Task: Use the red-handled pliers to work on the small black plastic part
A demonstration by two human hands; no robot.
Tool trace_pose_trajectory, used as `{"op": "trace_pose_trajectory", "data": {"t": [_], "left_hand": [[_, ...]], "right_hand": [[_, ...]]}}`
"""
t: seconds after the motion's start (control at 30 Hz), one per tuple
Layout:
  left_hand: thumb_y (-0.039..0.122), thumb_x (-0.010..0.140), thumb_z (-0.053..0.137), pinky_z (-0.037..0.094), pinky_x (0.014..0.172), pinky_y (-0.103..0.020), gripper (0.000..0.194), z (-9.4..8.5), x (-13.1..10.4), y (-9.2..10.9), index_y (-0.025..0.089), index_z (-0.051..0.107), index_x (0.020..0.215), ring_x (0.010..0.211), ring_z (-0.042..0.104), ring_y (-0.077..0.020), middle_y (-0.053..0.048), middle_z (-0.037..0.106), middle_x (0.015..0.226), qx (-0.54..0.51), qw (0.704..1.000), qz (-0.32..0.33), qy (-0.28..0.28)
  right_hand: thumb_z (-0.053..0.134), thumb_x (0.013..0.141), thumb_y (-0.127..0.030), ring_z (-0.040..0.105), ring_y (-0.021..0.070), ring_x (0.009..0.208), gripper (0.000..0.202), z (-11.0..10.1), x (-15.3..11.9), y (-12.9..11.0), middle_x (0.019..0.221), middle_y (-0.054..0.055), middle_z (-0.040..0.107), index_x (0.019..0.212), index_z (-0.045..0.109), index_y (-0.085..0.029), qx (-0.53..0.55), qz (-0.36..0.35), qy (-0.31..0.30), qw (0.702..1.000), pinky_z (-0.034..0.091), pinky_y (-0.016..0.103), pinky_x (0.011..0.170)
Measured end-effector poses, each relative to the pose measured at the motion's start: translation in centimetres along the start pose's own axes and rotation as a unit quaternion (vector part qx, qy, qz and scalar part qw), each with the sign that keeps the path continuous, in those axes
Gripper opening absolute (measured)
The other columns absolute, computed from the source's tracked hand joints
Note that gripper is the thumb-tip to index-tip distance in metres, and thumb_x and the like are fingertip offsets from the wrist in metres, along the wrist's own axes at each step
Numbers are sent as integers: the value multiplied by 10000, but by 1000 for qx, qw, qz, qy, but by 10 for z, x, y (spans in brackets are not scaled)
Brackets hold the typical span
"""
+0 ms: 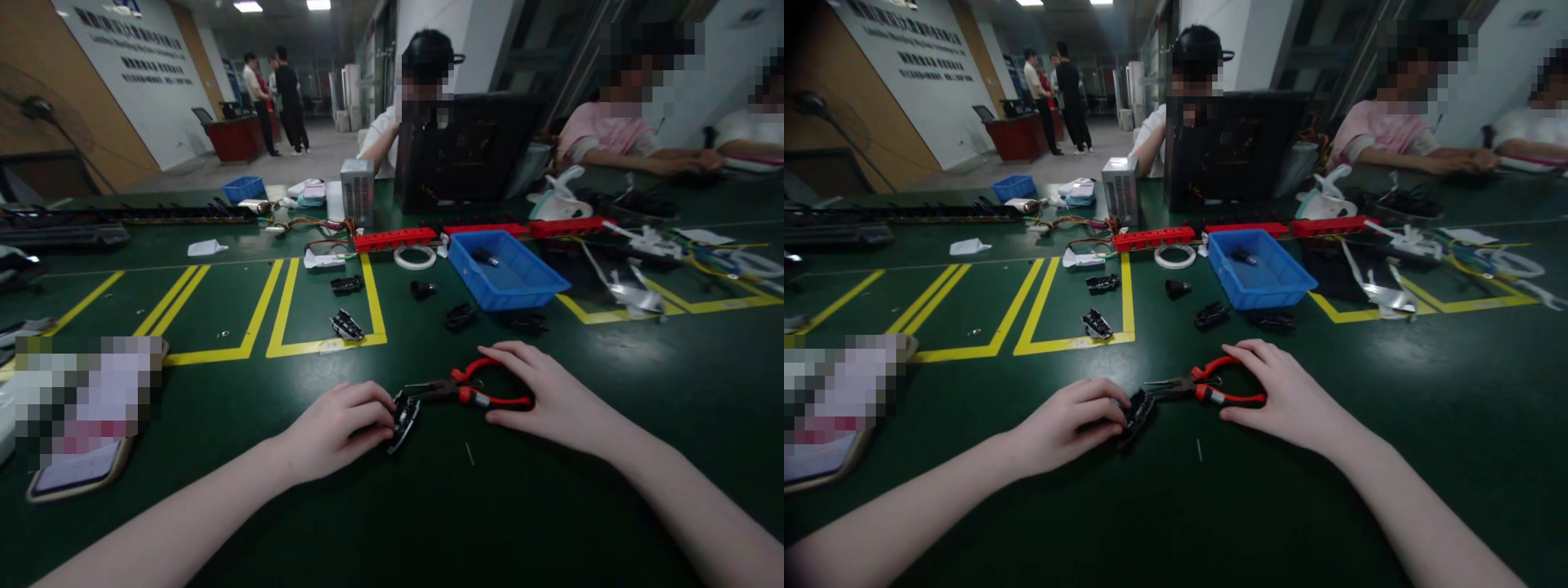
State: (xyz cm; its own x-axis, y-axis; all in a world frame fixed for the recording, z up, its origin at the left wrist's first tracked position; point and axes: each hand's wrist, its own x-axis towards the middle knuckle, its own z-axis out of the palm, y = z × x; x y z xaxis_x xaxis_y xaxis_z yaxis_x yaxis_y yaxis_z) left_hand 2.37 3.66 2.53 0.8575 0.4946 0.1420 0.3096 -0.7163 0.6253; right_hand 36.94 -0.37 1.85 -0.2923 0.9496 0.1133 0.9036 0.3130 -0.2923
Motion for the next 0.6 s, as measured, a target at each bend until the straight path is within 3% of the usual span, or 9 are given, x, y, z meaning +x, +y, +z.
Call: {"op": "trace_pose_trajectory", "data": {"t": [0.43,0.6], "left_hand": [[140,935,540,529,879,-359,87,4,-1,9,181,590,995,996,611,-189,-59,638,1080,11,1000,-5,1],[147,919,562,534,865,-340,72,3,-2,11,183,577,979,1016,599,-189,-66,576,1189,0,1000,-26,1]], "right_hand": [[695,731,-584,543,349,1143,699,2,2,-6,1273,129,535,1321,509,-259,28,13,33,999,470,558,938],[701,737,-557,534,336,1172,644,4,2,-8,1278,128,540,1265,524,-233,41,13,44,998,457,535,972]]}}
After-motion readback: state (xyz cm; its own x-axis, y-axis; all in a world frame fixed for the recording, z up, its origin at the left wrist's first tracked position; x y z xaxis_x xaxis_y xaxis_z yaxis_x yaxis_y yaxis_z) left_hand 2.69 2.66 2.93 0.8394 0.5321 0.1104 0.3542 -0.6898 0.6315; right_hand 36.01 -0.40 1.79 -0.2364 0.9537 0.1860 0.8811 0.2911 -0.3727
